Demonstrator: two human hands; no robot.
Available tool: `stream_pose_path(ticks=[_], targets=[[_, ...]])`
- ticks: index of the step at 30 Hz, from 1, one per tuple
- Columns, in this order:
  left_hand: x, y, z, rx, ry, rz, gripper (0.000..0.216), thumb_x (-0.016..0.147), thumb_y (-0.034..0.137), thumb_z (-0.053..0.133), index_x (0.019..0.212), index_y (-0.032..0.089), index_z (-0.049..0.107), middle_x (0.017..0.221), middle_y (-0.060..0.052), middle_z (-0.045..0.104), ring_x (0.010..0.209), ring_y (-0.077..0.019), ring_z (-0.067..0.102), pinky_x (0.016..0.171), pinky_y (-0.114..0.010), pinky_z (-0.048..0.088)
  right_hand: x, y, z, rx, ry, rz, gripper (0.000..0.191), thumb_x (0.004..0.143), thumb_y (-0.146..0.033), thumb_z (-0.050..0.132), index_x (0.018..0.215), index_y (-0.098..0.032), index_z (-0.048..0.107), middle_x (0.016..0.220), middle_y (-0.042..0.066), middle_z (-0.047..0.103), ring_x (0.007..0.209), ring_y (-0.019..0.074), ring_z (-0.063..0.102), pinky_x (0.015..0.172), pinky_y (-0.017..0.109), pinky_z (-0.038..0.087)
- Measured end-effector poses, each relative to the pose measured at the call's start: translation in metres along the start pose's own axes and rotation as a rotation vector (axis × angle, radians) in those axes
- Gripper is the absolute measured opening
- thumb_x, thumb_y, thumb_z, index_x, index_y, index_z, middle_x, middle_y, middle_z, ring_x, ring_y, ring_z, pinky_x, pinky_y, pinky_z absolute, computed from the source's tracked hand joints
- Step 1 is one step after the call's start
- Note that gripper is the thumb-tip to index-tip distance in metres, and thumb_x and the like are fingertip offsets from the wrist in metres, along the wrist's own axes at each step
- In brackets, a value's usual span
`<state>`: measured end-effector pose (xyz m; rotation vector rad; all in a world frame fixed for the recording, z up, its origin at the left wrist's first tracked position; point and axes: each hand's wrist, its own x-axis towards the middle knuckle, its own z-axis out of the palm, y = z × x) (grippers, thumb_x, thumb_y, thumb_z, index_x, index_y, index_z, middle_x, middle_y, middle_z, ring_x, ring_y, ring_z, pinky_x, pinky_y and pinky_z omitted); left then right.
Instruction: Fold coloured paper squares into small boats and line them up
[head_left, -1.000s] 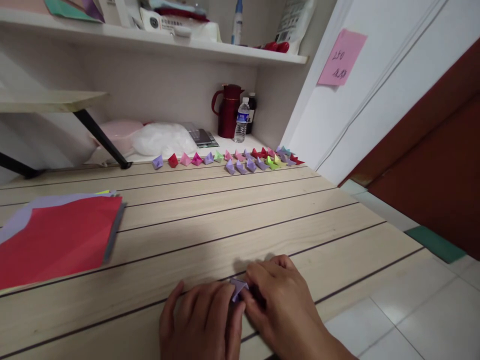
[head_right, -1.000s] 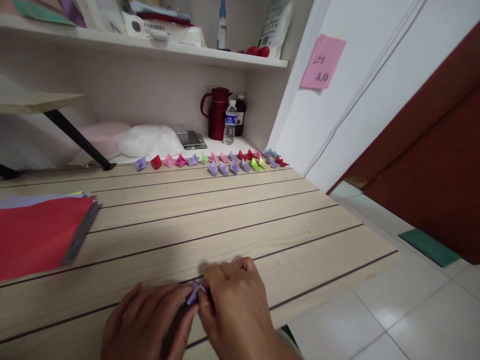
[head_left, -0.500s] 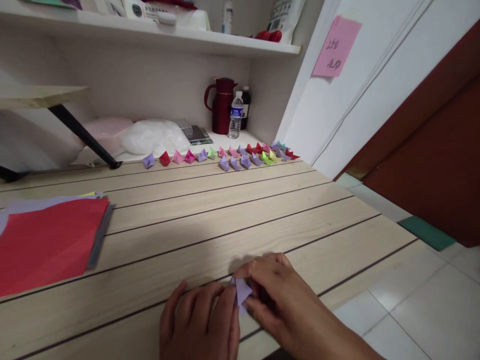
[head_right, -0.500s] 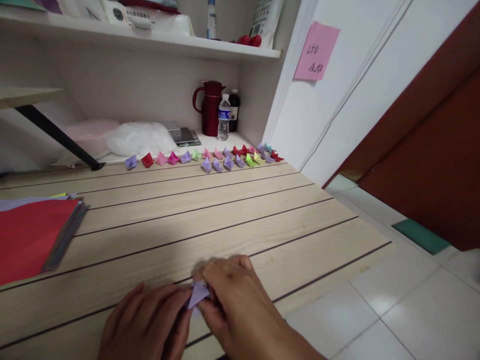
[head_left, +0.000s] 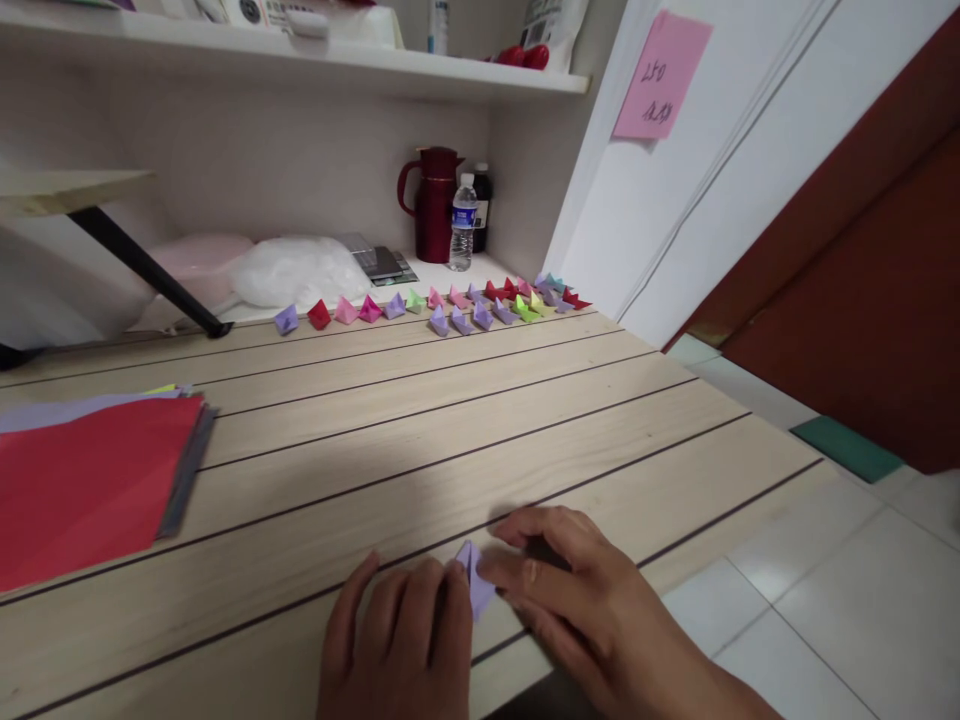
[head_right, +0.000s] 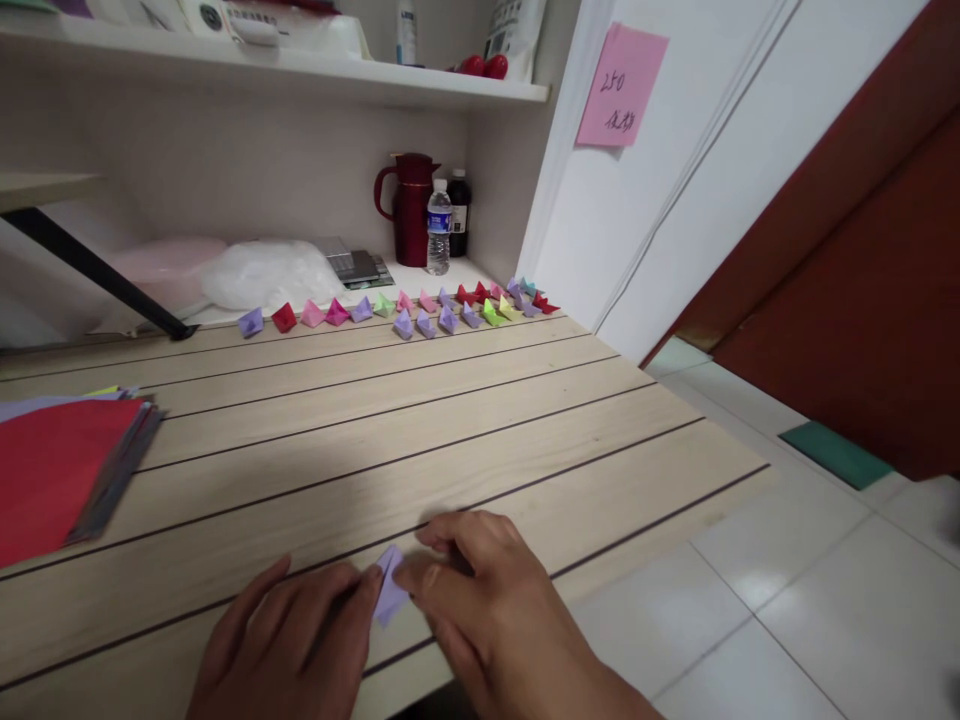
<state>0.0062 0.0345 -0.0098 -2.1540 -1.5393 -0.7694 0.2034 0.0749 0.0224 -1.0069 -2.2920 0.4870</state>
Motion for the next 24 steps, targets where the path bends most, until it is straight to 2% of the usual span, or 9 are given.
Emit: stream_pose_path(ticks=[3, 6, 10, 14, 19, 22, 24], targets=[[0.002, -0.013, -0.002, -0.044, -0.049, 0.077, 0.03, 0.09, 0.017, 0.048, 0.11, 0.026, 0.068, 0.1, -0.003, 0.074, 0.092, -0.0201, 0.064, 0.098, -0.041, 0.04, -0.002, 0.003, -0.003, -0.104, 0.032, -0.016, 0.038, 0.087, -0.008, 0.054, 0.117, -0.028, 0.067, 0.117, 0.011, 0.062, 0.101, 0.0249, 0.061, 0.081, 0.04, 0.053], [0.004, -0.025, -0.003, -0.048, -0.075, 0.229, 0.031, 0.086, 0.024, 0.058, 0.116, 0.028, 0.066, 0.111, -0.003, 0.072, 0.095, -0.0204, 0.065, 0.087, -0.036, 0.045, 0.001, 0.005, -0.004, -0.138, 0.057, -0.034, 0.037, 0.088, -0.009, 0.053, 0.116, -0.027, 0.069, 0.115, 0.011, 0.064, 0.098, 0.0252, 0.062, 0.079, 0.041, 0.052], [0.004, -0.024, -0.006, -0.006, -0.088, 0.264, 0.033, 0.093, 0.017, 0.044, 0.115, 0.024, 0.067, 0.109, -0.001, 0.075, 0.097, -0.0203, 0.065, 0.094, -0.039, 0.041, 0.002, 0.004, -0.006, -0.119, 0.044, -0.052, 0.032, 0.092, -0.014, 0.053, 0.116, -0.027, 0.068, 0.115, 0.011, 0.066, 0.098, 0.024, 0.062, 0.082, 0.041, 0.052], [0.007, -0.016, -0.011, 0.057, -0.075, 0.372, 0.034, 0.094, 0.015, 0.04, 0.112, 0.02, 0.069, 0.106, -0.001, 0.077, 0.093, -0.02, 0.065, 0.092, -0.039, 0.039, -0.005, 0.003, -0.008, -0.106, 0.014, -0.063, 0.04, 0.093, -0.012, 0.051, 0.129, -0.026, 0.061, 0.125, 0.011, 0.062, 0.108, 0.0236, 0.06, 0.088, 0.04, 0.052], [0.012, -0.016, -0.011, 0.019, -0.108, 0.321, 0.037, 0.095, 0.013, 0.036, 0.111, 0.02, 0.068, 0.106, -0.002, 0.077, 0.095, -0.0196, 0.066, 0.096, -0.042, 0.037, -0.009, 0.004, -0.01, -0.14, -0.058, -0.176, 0.041, 0.092, -0.016, 0.056, 0.132, -0.028, 0.058, 0.126, 0.007, 0.064, 0.114, 0.0249, 0.057, 0.095, 0.045, 0.048], [0.013, -0.025, -0.01, -0.044, -0.108, 0.275, 0.032, 0.092, 0.024, 0.05, 0.121, 0.022, 0.063, 0.109, 0.0, 0.075, 0.094, -0.0179, 0.066, 0.095, -0.038, 0.04, -0.008, 0.003, -0.009, -0.136, -0.057, -0.161, 0.035, 0.094, -0.017, 0.055, 0.127, -0.026, 0.061, 0.123, 0.007, 0.066, 0.115, 0.0243, 0.057, 0.097, 0.044, 0.048], [0.012, -0.031, -0.009, -0.061, -0.108, 0.252, 0.041, 0.088, 0.032, 0.059, 0.127, 0.019, 0.059, 0.112, -0.003, 0.073, 0.097, -0.0187, 0.066, 0.089, -0.034, 0.045, -0.007, 0.003, -0.008, -0.125, -0.042, -0.14, 0.03, 0.094, -0.017, 0.055, 0.121, -0.026, 0.064, 0.121, 0.007, 0.067, 0.114, 0.0239, 0.058, 0.095, 0.043, 0.048]])
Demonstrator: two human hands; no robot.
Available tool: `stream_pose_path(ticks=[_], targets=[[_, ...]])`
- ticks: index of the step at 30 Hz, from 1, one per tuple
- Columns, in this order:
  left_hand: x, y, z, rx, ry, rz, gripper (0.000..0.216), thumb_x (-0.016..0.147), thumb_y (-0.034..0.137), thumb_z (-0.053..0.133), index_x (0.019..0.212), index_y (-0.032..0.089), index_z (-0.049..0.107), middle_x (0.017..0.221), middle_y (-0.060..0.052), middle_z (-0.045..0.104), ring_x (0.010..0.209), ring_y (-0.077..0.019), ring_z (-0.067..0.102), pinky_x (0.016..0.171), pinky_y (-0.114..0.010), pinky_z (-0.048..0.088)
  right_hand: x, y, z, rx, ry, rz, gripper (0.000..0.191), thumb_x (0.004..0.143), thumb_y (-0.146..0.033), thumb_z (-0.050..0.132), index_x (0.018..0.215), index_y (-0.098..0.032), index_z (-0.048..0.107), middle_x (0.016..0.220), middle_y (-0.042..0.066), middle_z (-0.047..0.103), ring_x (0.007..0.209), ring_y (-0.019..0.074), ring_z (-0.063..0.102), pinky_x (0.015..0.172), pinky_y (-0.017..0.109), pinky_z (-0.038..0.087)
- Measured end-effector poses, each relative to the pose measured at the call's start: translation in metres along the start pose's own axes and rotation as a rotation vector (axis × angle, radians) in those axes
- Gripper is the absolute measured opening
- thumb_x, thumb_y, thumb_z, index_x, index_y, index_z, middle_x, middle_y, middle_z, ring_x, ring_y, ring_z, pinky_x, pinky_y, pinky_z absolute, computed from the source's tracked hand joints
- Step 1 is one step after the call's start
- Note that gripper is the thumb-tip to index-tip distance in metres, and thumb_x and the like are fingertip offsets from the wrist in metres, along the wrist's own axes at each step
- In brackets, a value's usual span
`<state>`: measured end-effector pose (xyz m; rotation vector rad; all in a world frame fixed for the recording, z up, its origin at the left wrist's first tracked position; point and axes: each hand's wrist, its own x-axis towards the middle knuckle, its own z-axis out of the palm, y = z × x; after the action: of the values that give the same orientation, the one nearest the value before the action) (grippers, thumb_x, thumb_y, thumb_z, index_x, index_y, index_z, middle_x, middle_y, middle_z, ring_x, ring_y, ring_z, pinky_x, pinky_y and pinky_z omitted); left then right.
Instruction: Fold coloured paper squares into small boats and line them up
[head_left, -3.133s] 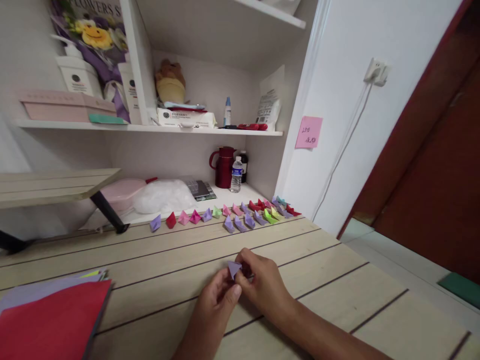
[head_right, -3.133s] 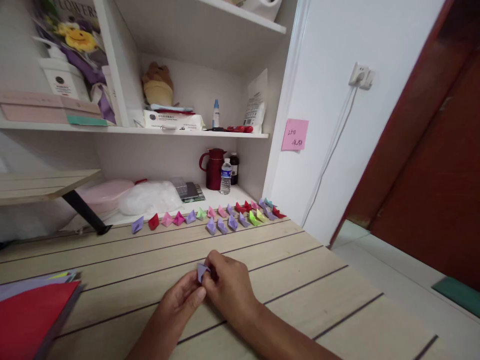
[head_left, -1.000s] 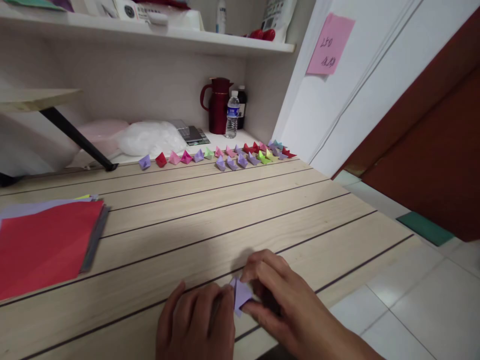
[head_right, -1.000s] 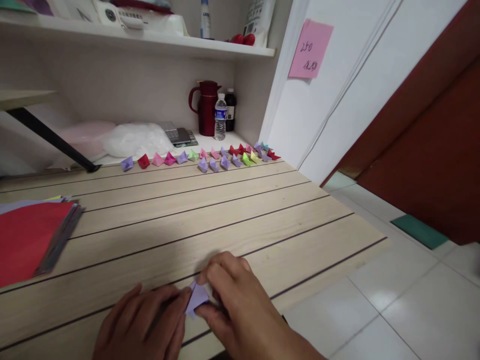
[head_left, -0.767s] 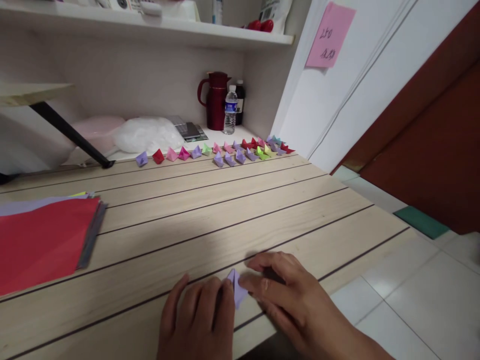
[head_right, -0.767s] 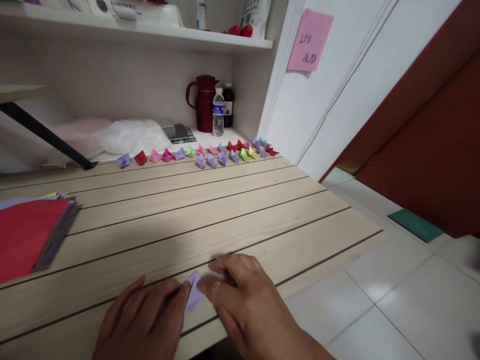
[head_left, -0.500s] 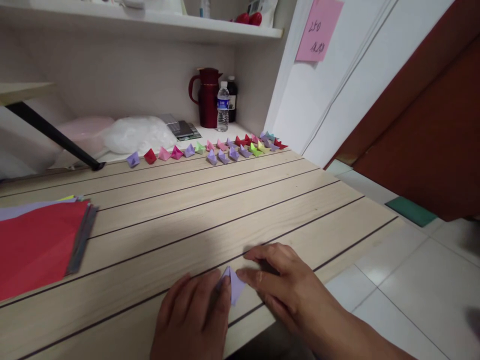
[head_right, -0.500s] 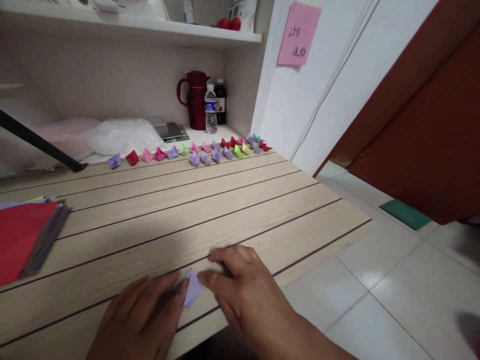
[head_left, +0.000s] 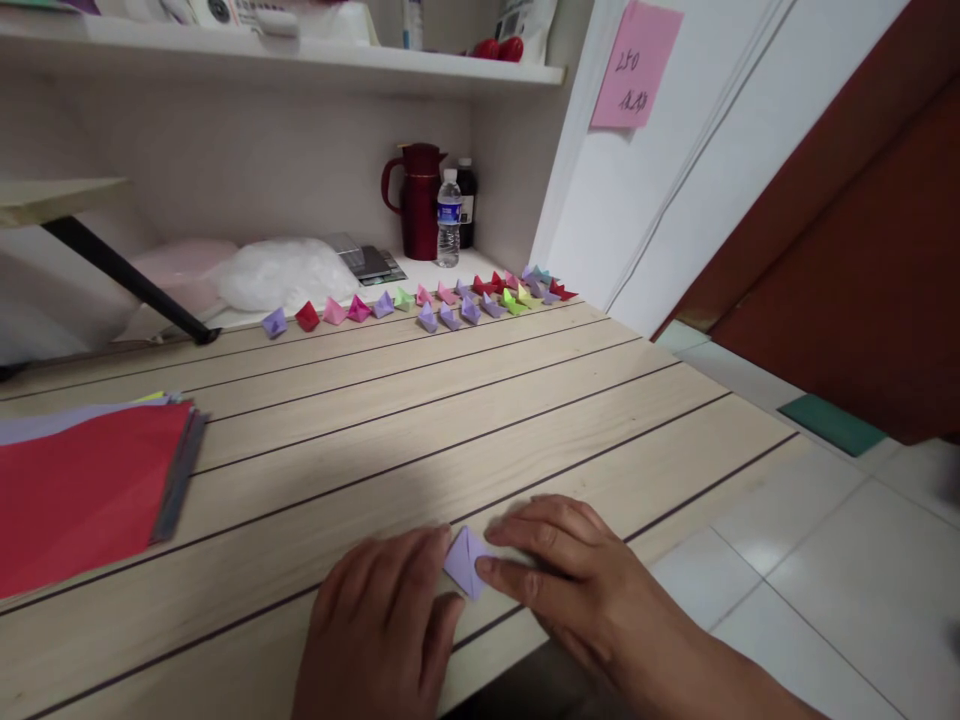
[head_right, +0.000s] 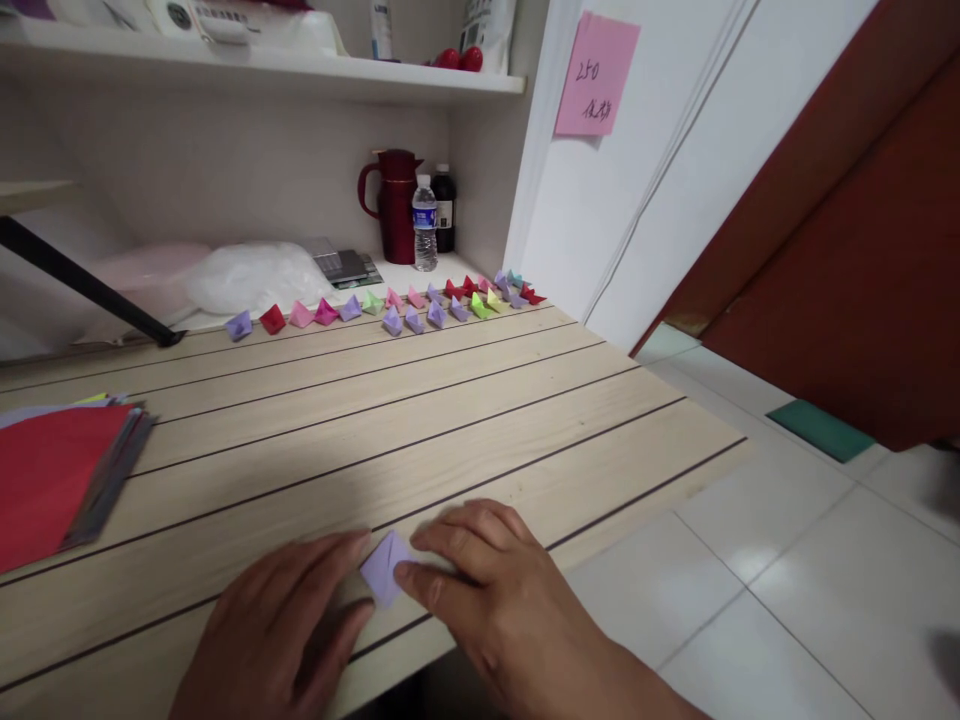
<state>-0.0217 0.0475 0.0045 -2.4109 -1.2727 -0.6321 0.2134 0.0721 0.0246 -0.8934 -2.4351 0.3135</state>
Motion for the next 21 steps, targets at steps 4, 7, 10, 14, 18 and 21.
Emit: stream_pose_path(ticks=[4, 7, 10, 14, 18, 21], targets=[[-0.005, -0.001, 0.0, 0.021, -0.016, 0.064, 0.043, 0.089, 0.026, 0.053, 0.131, 0.027, 0.057, 0.121, -0.005, 0.07, 0.103, -0.0204, 0.065, 0.087, -0.035, 0.047, 0.002, -0.001, 0.0, 0.026, 0.025, 0.013, 0.036, 0.092, -0.011, 0.052, 0.12, -0.03, 0.065, 0.119, 0.005, 0.067, 0.11, 0.0229, 0.058, 0.094, 0.042, 0.047], [-0.008, 0.002, -0.001, 0.09, -0.006, 0.141, 0.041, 0.089, 0.022, 0.051, 0.127, 0.032, 0.061, 0.122, -0.001, 0.071, 0.104, -0.0207, 0.065, 0.092, -0.038, 0.042, 0.003, -0.001, -0.004, 0.109, -0.007, 0.053, 0.043, 0.091, -0.008, 0.051, 0.125, -0.032, 0.061, 0.12, 0.003, 0.066, 0.111, 0.0219, 0.057, 0.096, 0.041, 0.044], [-0.009, 0.003, 0.0, 0.133, -0.007, 0.184, 0.038, 0.088, 0.026, 0.054, 0.125, 0.031, 0.063, 0.124, 0.002, 0.071, 0.102, -0.0209, 0.066, 0.091, -0.039, 0.04, 0.005, -0.001, -0.007, 0.197, 0.017, 0.178, 0.039, 0.094, -0.013, 0.052, 0.128, -0.03, 0.056, 0.115, 0.004, 0.067, 0.108, 0.0209, 0.057, 0.094, 0.04, 0.044], [-0.013, 0.015, 0.003, 0.134, 0.02, 0.067, 0.038, 0.089, 0.022, 0.052, 0.125, 0.032, 0.062, 0.128, 0.002, 0.068, 0.104, -0.0231, 0.066, 0.092, -0.044, 0.039, 0.013, -0.004, -0.005, 0.143, 0.026, 0.305, 0.032, 0.093, -0.019, 0.058, 0.124, -0.029, 0.059, 0.111, 0.005, 0.066, 0.103, 0.0236, 0.056, 0.092, 0.043, 0.041], [-0.023, 0.038, 0.005, 0.137, 0.087, -0.103, 0.041, 0.089, 0.012, 0.049, 0.123, 0.031, 0.062, 0.126, -0.001, 0.07, 0.102, -0.0271, 0.069, 0.092, -0.051, 0.039, 0.021, -0.013, 0.0, 0.086, 0.001, 0.371, 0.02, 0.09, -0.025, 0.065, 0.11, -0.028, 0.066, 0.105, 0.004, 0.065, 0.097, 0.0246, 0.055, 0.089, 0.043, 0.038], [-0.031, 0.053, 0.007, 0.168, 0.124, -0.144, 0.043, 0.087, 0.01, 0.053, 0.124, 0.031, 0.062, 0.124, -0.005, 0.07, 0.101, -0.0296, 0.07, 0.094, -0.054, 0.039, 0.022, -0.021, 0.004, 0.122, -0.041, 0.364, 0.017, 0.086, -0.023, 0.069, 0.103, -0.028, 0.066, 0.1, 0.002, 0.064, 0.094, 0.0233, 0.054, 0.087, 0.041, 0.038]])
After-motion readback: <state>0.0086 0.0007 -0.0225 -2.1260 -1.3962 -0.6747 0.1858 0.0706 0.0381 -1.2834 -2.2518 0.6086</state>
